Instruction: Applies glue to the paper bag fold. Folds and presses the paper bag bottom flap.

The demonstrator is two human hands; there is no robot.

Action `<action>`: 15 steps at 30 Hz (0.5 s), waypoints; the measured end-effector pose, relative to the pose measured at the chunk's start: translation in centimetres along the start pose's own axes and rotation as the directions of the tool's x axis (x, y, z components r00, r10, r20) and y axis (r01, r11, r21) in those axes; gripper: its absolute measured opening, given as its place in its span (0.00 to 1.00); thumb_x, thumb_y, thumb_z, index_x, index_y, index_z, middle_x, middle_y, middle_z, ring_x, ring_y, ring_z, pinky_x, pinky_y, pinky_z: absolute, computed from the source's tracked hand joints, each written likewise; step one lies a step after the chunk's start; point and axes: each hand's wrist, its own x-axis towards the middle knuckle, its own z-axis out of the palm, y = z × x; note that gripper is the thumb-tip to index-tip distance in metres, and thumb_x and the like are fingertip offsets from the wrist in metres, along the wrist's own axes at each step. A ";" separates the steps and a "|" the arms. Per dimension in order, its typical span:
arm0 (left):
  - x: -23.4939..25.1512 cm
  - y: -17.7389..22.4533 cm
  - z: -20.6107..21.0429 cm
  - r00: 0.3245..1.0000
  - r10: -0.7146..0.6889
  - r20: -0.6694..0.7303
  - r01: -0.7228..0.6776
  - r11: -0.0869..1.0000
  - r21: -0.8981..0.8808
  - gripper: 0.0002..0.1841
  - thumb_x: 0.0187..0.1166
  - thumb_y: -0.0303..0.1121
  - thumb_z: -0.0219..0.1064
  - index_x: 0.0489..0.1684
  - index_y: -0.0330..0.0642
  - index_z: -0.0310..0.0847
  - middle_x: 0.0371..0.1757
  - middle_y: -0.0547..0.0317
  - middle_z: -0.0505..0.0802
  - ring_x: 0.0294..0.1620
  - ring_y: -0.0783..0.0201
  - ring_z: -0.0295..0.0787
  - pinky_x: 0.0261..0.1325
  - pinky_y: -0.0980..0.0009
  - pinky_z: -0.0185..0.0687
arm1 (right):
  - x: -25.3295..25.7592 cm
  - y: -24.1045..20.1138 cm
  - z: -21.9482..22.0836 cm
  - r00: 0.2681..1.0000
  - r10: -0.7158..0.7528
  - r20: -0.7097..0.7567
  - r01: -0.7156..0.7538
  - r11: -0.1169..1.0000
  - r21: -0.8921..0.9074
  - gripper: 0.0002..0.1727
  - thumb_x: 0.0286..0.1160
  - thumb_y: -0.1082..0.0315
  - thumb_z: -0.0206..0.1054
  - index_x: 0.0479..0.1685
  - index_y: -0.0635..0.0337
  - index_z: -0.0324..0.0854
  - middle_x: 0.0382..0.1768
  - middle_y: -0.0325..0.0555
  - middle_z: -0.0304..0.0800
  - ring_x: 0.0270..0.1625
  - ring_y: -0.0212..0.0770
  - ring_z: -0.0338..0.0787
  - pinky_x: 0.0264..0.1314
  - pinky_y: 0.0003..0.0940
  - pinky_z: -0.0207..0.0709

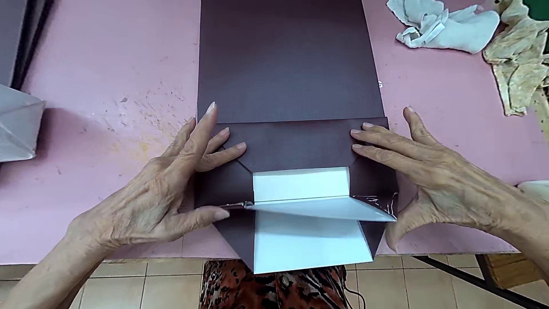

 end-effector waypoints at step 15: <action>5.1 6.4 7.2 0.956 -0.026 -0.291 0.116 0.949 0.294 0.20 0.83 0.21 0.51 0.68 0.29 0.83 0.67 0.39 0.91 0.73 0.40 0.85 0.80 0.49 0.72 | 4.3 -1.0 1.1 0.934 0.279 -0.222 -0.273 0.960 0.059 0.22 0.51 0.52 0.82 0.38 0.61 0.91 0.39 0.46 0.93 0.41 0.44 0.93 0.35 0.44 0.81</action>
